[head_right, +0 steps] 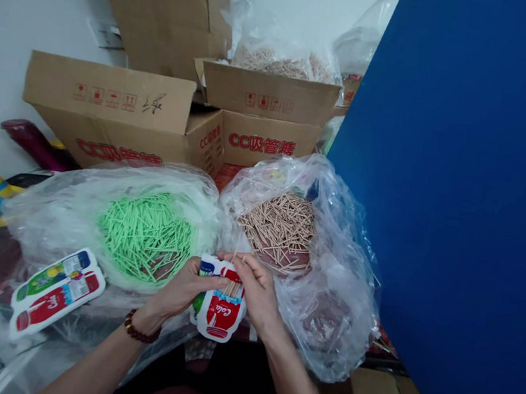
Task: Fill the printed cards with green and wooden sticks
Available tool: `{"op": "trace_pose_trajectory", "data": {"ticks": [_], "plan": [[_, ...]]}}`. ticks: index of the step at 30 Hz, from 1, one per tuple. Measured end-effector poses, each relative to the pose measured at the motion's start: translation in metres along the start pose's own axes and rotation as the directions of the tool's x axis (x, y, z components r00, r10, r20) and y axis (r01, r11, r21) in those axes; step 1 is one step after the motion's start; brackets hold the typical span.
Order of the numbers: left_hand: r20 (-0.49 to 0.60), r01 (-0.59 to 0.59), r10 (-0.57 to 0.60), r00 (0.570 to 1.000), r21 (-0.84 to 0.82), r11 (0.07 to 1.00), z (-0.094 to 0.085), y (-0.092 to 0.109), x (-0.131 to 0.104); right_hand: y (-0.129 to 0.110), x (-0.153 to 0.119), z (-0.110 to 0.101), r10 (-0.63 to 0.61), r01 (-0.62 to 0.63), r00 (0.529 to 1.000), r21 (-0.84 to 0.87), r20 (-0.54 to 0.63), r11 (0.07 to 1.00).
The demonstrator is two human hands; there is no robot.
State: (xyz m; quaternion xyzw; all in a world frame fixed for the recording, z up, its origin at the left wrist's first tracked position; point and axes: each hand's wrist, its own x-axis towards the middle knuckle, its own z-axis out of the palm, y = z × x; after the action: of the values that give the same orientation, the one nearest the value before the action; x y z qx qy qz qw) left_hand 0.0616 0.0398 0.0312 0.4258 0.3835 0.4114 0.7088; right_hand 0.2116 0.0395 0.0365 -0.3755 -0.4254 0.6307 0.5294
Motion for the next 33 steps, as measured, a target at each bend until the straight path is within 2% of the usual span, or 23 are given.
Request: {"op": "trace_pose_trajectory", "data": {"ticks": [4, 6, 8, 10, 13, 17, 21, 24, 29, 33], "plan": [[0.016, -0.005, 0.004, 1.000, 0.049, 0.999, -0.002, 0.003, -0.003, -0.008, 0.001, 0.000, -0.089, 0.089, 0.996, 0.027, -0.022, 0.996], [0.018, -0.007, 0.006, 1.000, 0.063, 0.998, -0.002, 0.004, -0.005, -0.014, 0.001, -0.001, -0.168, 0.166, 0.986, -0.121, -0.011, 0.979], [0.005, -0.021, 0.020, 1.000, 0.050, 0.999, -0.004, 0.004, -0.006, -0.018, 0.000, -0.002, -0.243, 0.243, 0.969, -0.308, 0.040, 0.920], [-0.023, -0.047, 0.047, 0.999, 0.025, 0.999, -0.005, 0.004, -0.007, -0.020, -0.002, -0.003, -0.279, 0.296, 0.955, -0.390, 0.101, 0.872], [-0.045, -0.070, 0.070, 0.996, 0.010, 0.997, -0.006, 0.004, -0.007, -0.021, -0.006, -0.005, -0.260, 0.298, 0.954, -0.363, 0.149, 0.883], [-0.032, -0.079, 0.080, 0.996, 0.034, 0.996, -0.007, 0.005, -0.009, -0.028, -0.006, -0.011, -0.247, 0.285, 0.958, -0.363, 0.147, 0.887], [0.008, -0.090, 0.089, 0.996, 0.065, 0.994, -0.006, 0.008, -0.009, -0.036, -0.001, -0.016, -0.160, 0.263, 0.952, -0.428, 0.261, 0.865], [0.036, -0.097, 0.095, 0.995, 0.062, 0.993, -0.005, 0.009, -0.010, -0.044, 0.003, -0.018, -0.079, 0.263, 0.928, -0.489, 0.365, 0.832], [-0.006, -0.117, 0.117, 0.993, 0.055, 0.992, -0.005, 0.012, -0.013, -0.065, 0.007, -0.015, -0.132, 0.418, 0.884, -0.632, 0.449, 0.652], [-0.001, -0.166, 0.167, 0.986, 0.077, 0.983, -0.003, 0.016, -0.015, -0.072, 0.008, -0.009, -0.009, 0.414, 0.832, -0.610, 0.555, 0.675]]}}
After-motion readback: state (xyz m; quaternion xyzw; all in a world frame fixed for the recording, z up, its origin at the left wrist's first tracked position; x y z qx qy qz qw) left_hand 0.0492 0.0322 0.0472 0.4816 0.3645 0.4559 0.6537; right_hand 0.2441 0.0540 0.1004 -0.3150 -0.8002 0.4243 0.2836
